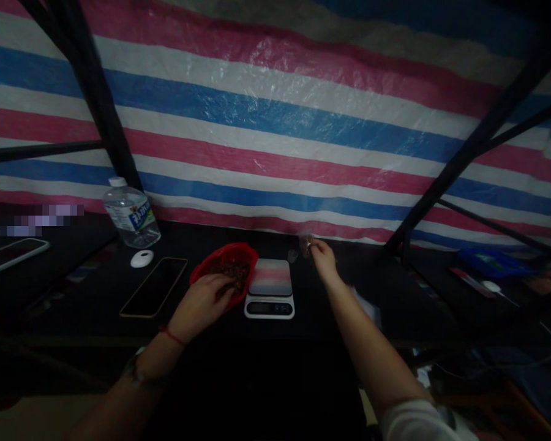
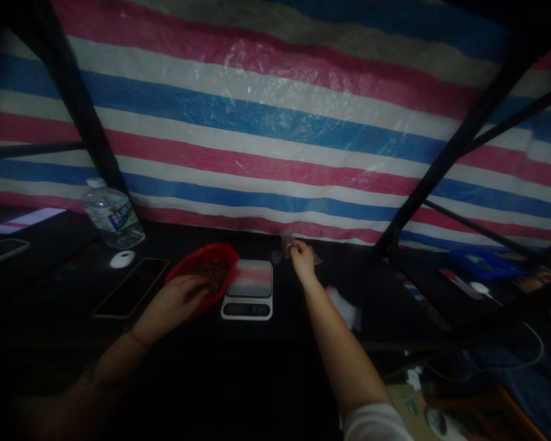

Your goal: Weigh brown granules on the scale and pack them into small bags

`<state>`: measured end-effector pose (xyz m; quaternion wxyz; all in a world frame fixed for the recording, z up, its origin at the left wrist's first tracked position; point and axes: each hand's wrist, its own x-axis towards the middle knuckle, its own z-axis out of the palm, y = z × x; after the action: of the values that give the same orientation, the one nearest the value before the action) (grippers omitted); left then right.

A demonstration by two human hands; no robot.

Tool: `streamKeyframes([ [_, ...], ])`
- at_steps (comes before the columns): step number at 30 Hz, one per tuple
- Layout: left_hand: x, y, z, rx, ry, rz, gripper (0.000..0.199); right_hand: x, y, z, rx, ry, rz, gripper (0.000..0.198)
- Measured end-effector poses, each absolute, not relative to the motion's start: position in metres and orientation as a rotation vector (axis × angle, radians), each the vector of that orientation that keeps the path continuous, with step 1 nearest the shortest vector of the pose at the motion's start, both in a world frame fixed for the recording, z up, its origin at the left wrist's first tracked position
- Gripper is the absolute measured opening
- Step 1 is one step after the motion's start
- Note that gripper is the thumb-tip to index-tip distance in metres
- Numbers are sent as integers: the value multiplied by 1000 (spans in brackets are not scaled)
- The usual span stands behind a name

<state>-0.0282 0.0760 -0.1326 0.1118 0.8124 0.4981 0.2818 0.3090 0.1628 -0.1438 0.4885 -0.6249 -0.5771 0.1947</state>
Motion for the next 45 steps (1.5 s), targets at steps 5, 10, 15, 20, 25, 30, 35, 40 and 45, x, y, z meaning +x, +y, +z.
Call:
streamKeyframes([
  [5, -1, 79, -114, 2021, 1139, 997, 50, 261, 107, -128, -1101, -1308, 1010, 34],
  [10, 23, 79, -103, 1738, 896, 870, 35, 234, 70, -118, -981, -1424, 1231, 22],
  [15, 22, 71, -106, 1614, 842, 650, 27, 234, 58, -125, -1025, -1441, 1225, 19],
  [20, 22, 60, -107, 1560, 809, 434, 25, 233, 52, -132, -1171, -1565, 946, 23],
  [25, 30, 54, -109, 1457, 802, 538, 28, 223, 42, -132, -1249, -1519, 484, 11],
  [30, 37, 52, -113, 1497, 859, 714, 24, 207, 20, -130, -1204, -1792, 744, 20],
  [35, 40, 47, -113, 1665, 929, 743, 23, 205, 12, -125, -1218, -1892, 739, 10],
  [40, 40, 44, -113, 1700, 936, 704, 27, 218, 18, -119, -1070, -1927, 987, 23],
  [45, 42, 42, -114, 1746, 872, 671, 28, 225, 23, -120, -1145, -1952, 938, 26],
])
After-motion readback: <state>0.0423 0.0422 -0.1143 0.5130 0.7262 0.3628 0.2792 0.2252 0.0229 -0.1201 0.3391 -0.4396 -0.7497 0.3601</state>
